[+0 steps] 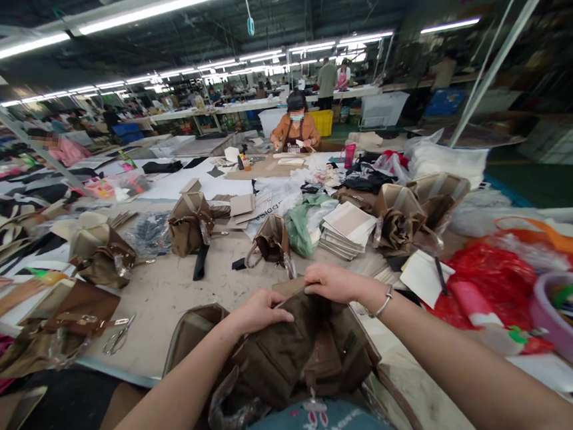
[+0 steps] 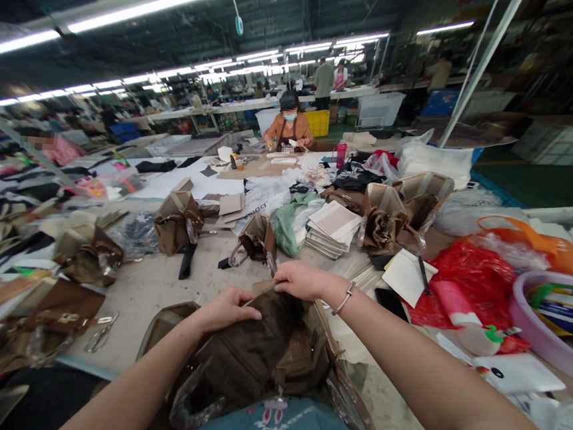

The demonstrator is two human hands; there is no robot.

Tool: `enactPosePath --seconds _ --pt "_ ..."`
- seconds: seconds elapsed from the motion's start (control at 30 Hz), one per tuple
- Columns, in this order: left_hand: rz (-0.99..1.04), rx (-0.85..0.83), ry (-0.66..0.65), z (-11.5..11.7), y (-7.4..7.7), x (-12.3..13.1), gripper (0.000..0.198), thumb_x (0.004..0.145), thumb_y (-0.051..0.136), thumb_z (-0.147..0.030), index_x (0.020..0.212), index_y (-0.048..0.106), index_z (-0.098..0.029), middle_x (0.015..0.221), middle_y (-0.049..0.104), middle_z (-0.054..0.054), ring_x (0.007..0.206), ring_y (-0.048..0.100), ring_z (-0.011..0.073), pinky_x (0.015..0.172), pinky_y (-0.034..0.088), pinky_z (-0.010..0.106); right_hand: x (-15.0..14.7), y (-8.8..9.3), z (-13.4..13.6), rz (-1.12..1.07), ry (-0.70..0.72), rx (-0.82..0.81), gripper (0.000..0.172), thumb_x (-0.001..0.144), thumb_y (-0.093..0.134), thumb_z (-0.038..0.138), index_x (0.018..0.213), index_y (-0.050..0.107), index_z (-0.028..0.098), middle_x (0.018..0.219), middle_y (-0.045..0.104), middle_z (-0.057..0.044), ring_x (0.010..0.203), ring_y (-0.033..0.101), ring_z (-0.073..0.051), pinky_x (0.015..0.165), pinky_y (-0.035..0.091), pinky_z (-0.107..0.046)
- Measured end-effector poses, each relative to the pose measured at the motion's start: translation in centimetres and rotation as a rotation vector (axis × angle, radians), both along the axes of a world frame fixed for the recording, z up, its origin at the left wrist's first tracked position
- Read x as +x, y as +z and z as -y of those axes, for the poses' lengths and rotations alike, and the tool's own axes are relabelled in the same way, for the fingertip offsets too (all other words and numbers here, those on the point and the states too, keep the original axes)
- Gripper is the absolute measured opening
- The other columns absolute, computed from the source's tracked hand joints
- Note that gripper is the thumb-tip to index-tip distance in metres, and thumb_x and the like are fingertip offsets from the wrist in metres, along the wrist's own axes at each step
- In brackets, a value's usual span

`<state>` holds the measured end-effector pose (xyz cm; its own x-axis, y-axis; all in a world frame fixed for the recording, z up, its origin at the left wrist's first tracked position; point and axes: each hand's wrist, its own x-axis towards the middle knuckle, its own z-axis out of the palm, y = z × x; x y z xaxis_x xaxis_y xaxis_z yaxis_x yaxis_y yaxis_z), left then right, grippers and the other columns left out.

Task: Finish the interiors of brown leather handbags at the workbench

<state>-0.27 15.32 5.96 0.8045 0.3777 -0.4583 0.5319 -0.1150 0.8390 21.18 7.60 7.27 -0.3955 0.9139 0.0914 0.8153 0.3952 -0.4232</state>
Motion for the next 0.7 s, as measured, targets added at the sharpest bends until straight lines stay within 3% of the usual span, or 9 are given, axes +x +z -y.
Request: enactPosePath --seconds 0.1,0.23,0.33,0.43,0.5,0.57,0.7 --pt "-0.021 0.055 0.032 0.6 0.0 -0.1 0.026 0.067 0.061 -0.038 0.07 0.066 -0.013 0.056 0.059 -0.002 0.05 0.052 0.0121 0.047 0.038 0.021 -0.1 0.3 0.4 -0.007 0.009 -0.022 0.019 0.085 0.053 0.026 0.09 0.068 0.016 0.081 0.063 -0.005 0.075 0.055 -0.015 0.068 0.04 -0.025" --pt "-0.049 0.327 0.09 1.7 0.2 0.0 0.025 0.071 0.056 -0.034 0.06 0.063 -0.013 0.048 0.051 -0.003 0.047 0.044 0.0104 0.044 0.029 0.021 0.0 0.7 1.5 -0.007 0.054 -0.039 0.027 0.085 0.051 0.031 0.106 0.064 0.018 0.092 0.064 -0.006 0.083 0.057 -0.018 0.072 0.041 -0.027" --pt "-0.048 0.523 0.089 2.0 2.1 0.1 0.024 0.072 0.055 -0.032 0.06 0.064 -0.015 0.05 0.052 -0.002 0.05 0.046 0.0114 0.047 0.027 0.021 -0.1 1.5 2.0 -0.034 0.021 -0.007 0.027 0.087 0.049 0.032 0.104 0.064 0.018 0.09 0.065 -0.006 0.081 0.057 -0.017 0.071 0.041 -0.027" --pt "-0.058 0.746 0.061 1.7 4.6 0.1 0.024 0.075 0.054 -0.033 0.063 0.065 -0.016 0.054 0.058 0.0 0.056 0.051 0.0139 0.052 0.029 0.023 -0.2 2.6 1.7 -0.046 -0.054 0.114 0.026 0.088 0.047 0.034 0.091 0.067 0.018 0.081 0.063 -0.005 0.075 0.056 -0.015 0.069 0.041 -0.026" --pt "-0.112 0.883 0.039 1.4 5.5 0.2 0.023 0.076 0.055 -0.035 0.066 0.066 -0.017 0.059 0.062 0.002 0.061 0.055 0.0164 0.056 0.031 0.024 -0.3 2.9 1.0 -0.049 -0.063 0.201 0.024 0.089 0.047 0.033 0.088 0.067 0.019 0.082 0.063 -0.005 0.078 0.055 -0.015 0.071 0.041 -0.026" --pt "-0.186 0.987 0.035 1.2 5.3 0.4 0.024 0.077 0.054 -0.036 0.069 0.066 -0.018 0.065 0.065 0.005 0.067 0.058 0.019 0.059 0.033 0.026 -0.4 2.5 0.4 -0.051 -0.068 0.245 0.022 0.089 0.047 0.03 0.089 0.067 0.019 0.085 0.063 -0.006 0.082 0.055 -0.016 0.073 0.041 -0.027" --pt "-0.281 1.062 0.037 1.1 2.7 0.3 0.028 0.081 0.049 -0.041 0.078 0.067 -0.02 0.075 0.068 0.007 0.071 0.061 0.0216 0.061 0.036 0.027 -0.2 0.6 0.0 -0.052 -0.097 0.221 0.025 0.09 0.046 0.033 0.094 0.066 0.02 0.087 0.064 -0.006 0.084 0.056 -0.016 0.075 0.042 -0.027"
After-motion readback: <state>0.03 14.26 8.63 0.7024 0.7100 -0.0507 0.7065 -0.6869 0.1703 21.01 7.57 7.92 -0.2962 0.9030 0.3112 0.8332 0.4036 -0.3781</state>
